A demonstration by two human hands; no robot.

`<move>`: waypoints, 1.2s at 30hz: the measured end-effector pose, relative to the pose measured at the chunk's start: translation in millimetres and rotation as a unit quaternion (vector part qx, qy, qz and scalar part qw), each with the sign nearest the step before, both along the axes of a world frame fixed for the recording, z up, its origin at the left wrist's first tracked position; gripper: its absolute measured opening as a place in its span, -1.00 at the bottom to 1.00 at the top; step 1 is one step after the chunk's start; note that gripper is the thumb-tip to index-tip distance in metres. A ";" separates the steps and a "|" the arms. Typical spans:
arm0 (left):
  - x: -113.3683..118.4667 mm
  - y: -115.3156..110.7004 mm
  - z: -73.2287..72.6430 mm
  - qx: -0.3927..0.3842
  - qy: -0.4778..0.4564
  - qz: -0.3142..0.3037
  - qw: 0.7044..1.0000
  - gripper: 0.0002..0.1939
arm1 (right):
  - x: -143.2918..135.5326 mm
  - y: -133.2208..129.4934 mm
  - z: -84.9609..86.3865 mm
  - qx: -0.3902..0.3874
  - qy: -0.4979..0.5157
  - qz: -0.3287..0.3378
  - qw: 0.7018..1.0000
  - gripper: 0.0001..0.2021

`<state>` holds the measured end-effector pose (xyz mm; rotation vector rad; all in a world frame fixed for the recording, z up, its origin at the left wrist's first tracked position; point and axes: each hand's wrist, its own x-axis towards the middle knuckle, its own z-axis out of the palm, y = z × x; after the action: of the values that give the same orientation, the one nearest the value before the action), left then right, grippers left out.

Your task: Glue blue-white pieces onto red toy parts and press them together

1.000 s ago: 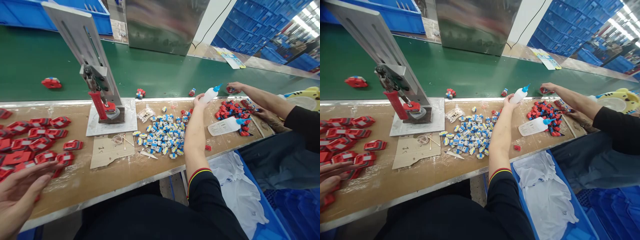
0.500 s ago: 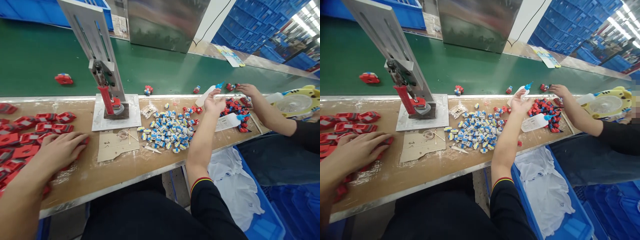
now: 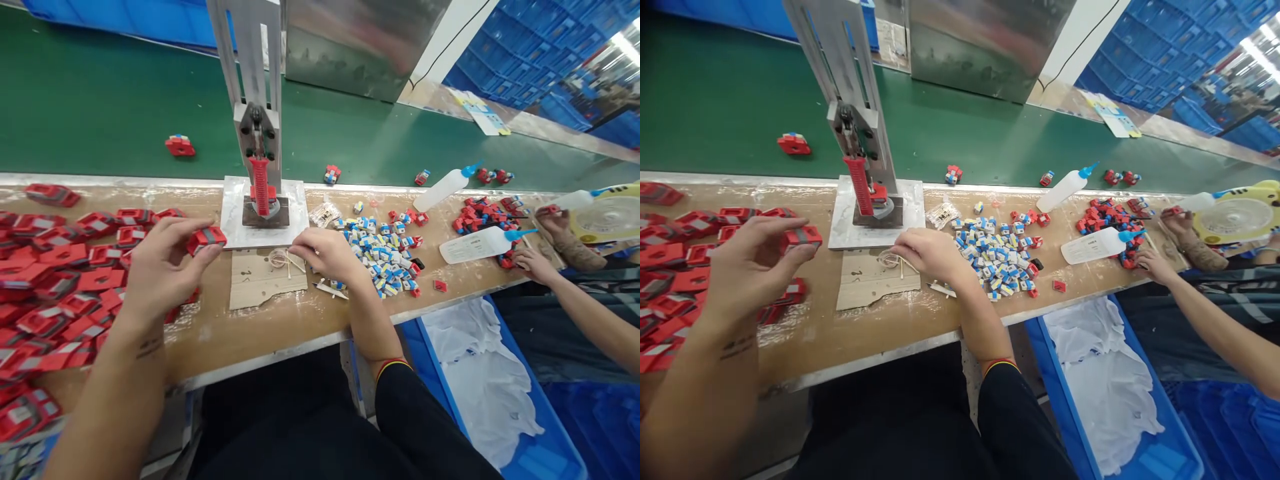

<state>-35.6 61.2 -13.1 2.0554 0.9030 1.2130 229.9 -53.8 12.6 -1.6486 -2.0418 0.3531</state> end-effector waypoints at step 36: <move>27.0 -23.8 -51.7 -0.367 -0.202 -0.062 0.906 -0.41 | -17.6 3.3 -54.4 0.160 0.037 0.074 0.984 -0.85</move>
<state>-8.6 37.4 -64.8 1.1863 0.8362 0.9678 212.3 -50.5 -41.9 -1.2781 -2.0453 0.1246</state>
